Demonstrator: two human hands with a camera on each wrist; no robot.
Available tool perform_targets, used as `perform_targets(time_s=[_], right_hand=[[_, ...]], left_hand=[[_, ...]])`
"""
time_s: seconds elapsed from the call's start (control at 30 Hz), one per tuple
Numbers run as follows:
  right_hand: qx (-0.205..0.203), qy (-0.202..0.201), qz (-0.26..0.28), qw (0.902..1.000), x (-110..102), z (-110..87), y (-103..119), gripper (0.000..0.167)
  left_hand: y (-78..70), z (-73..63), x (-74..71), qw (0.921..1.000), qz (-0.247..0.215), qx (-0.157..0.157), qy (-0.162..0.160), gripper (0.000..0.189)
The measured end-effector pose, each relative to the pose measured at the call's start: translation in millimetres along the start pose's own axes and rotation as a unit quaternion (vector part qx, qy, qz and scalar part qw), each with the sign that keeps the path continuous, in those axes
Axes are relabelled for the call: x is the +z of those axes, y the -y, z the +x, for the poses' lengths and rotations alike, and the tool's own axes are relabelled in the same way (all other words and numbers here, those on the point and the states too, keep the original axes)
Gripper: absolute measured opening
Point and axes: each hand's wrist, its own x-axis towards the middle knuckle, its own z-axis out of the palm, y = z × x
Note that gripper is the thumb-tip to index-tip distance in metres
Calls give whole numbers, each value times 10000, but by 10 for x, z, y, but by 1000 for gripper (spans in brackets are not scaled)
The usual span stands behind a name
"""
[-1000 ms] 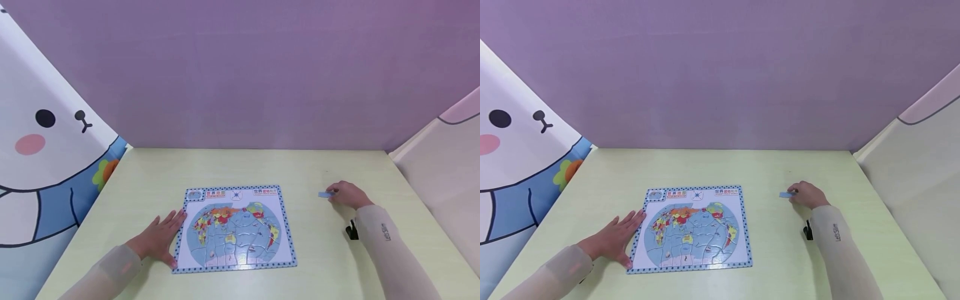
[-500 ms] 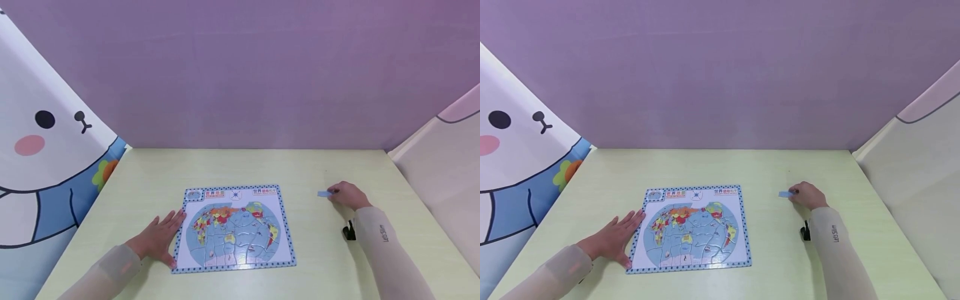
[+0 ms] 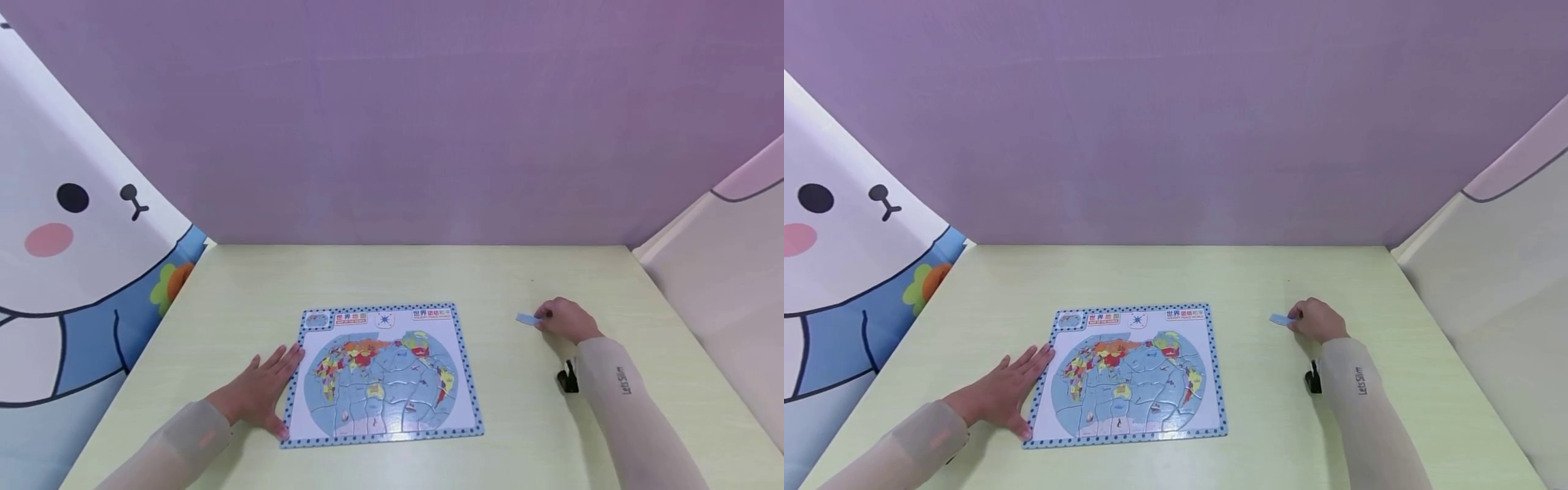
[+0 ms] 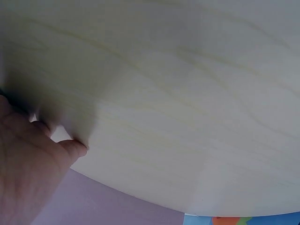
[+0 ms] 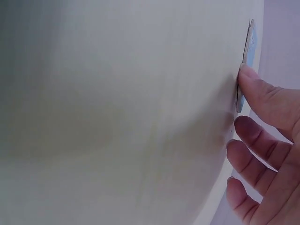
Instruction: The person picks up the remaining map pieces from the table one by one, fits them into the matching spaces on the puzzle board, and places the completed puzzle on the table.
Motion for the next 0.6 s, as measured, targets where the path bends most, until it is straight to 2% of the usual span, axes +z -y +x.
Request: perform_targets(time_s=[0.17,0.37,0.6], right_hand=[[290,37,228,9993,1,-14,14,22],[291,35,527,9982,0,-50,-10,19],[364,112,1021,9940,18,-78,-2,19]], left_hand=[[14,11,-6,10000,-19,-6,50,133],[22,25,-14,9999,11,112,67,132],[49,33,22,9999,-27,101,-4,133]])
